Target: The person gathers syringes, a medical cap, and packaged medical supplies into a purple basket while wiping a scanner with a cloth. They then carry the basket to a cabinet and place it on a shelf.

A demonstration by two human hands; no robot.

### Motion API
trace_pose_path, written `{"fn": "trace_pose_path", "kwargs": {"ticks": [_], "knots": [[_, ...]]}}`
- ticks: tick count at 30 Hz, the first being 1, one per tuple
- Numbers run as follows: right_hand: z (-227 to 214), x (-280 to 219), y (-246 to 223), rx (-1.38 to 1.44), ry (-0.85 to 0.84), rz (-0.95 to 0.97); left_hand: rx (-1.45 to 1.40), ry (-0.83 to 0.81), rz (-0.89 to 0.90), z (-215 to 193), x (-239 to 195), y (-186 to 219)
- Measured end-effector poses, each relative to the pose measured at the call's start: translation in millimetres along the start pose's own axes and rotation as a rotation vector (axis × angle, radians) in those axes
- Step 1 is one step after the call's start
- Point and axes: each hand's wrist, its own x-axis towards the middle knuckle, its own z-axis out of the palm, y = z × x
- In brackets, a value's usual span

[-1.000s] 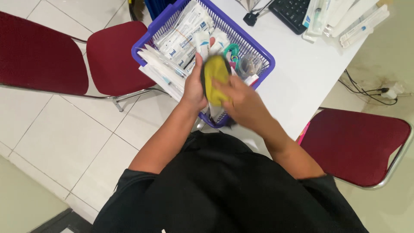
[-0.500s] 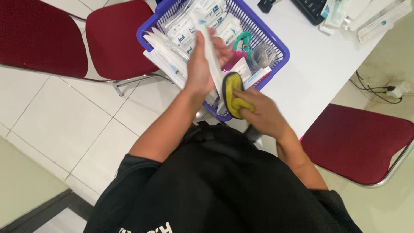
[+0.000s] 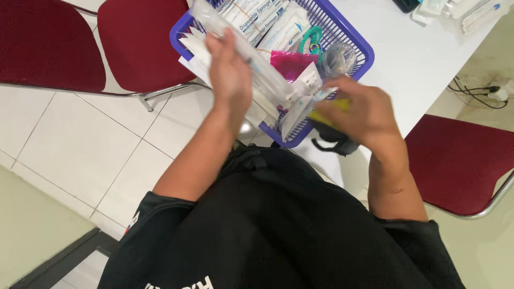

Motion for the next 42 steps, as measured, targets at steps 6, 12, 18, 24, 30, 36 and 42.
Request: {"fn": "trace_pose_path", "kwargs": {"ticks": [6, 12, 18, 24, 30, 36, 42], "knots": [[34, 17, -23, -0.489, -0.223, -0.052, -0.024, 0.022, -0.252, 29, -31, -10], [33, 33, -26, -0.520, -0.246, 0.071, 0.869, -0.238, 0.082, -5, -28, 48], [54, 59, -8, -0.648, -0.187, -0.074, 1.361, -0.044, 0.263, -66, -21, 59], [69, 74, -4, -0.712, -0.309, -0.086, 1.472, -0.104, 0.362, -89, -17, 20], [62, 74, 4, -0.714, -0.182, -0.054, 1.579, -0.163, 0.394, -74, -13, 22], [73, 79, 12, -0.697, -0.320, -0.078, 1.640, -0.261, 0.518, -86, -8, 10], [107, 91, 41, -0.843, -0.525, -0.132, 1.565, -0.335, 0.474, -73, -11, 34]]}}
